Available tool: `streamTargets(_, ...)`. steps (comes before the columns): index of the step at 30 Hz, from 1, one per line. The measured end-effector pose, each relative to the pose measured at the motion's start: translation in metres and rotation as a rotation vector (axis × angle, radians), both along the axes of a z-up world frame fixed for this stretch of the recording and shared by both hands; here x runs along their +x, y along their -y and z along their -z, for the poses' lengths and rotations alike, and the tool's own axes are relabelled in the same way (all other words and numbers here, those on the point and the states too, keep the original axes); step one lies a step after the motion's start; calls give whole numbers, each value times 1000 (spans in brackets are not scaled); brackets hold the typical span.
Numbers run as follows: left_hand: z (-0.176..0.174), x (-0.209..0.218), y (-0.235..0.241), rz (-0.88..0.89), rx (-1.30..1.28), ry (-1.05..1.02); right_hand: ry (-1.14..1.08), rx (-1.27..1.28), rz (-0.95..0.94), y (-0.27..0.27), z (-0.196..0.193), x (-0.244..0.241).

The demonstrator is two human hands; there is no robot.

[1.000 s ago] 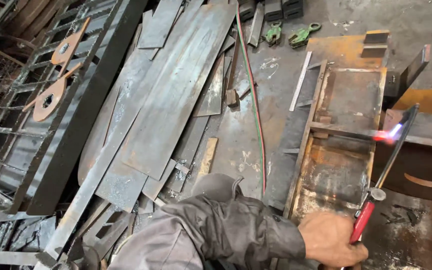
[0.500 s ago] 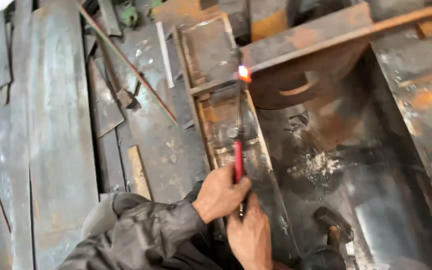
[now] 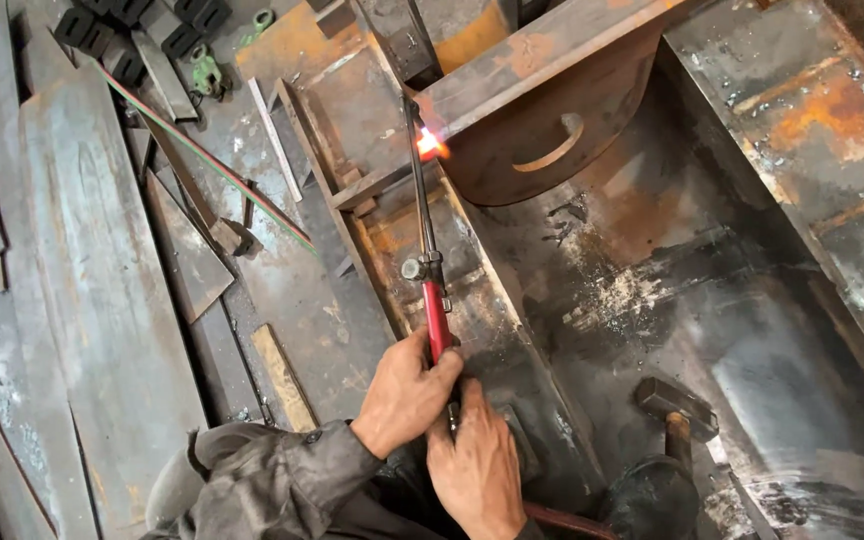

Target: The person uses an oxy-fuel torch to heat and cut a metal structural component on a fabrication floor.

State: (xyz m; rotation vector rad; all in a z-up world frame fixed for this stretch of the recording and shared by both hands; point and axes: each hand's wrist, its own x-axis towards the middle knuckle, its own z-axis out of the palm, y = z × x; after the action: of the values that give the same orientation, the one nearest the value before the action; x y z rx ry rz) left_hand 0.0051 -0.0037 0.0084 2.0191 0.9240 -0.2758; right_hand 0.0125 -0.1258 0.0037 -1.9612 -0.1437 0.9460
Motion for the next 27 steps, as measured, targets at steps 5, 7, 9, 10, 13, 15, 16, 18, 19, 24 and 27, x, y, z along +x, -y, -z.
streamTargets(5,-13,5,5,17,-7,-46,6,113,77,5,17,-11)
streamTargets(7,-12,9,5,23,-42,-52,-14,139,136,6,29,-20)
streamTargets(9,-11,8,6,24,-76,-61,-38,165,189,6,33,-28)
streamTargets(10,-10,8,6,54,-105,-36,-185,219,281,5,32,-30)
streamTargets(13,-11,10,8,118,-140,-25,-350,369,428,7,54,-48)
streamTargets(15,-7,10,8,156,-147,-40,-366,465,486,8,67,-56)
streamTargets(16,-3,9,8,185,-120,-57,-408,547,522,7,67,-55)
streamTargets(18,2,8,7,217,-93,-78,-451,629,564,3,67,-54)
streamTargets(19,2,8,7,228,-60,-84,-605,650,622,1,67,-53)
streamTargets(24,-3,14,3,237,-6,-141,-766,606,692,-7,74,-51)
streamTargets(27,-4,13,0,207,-1,-104,-714,563,673,-10,76,-50)
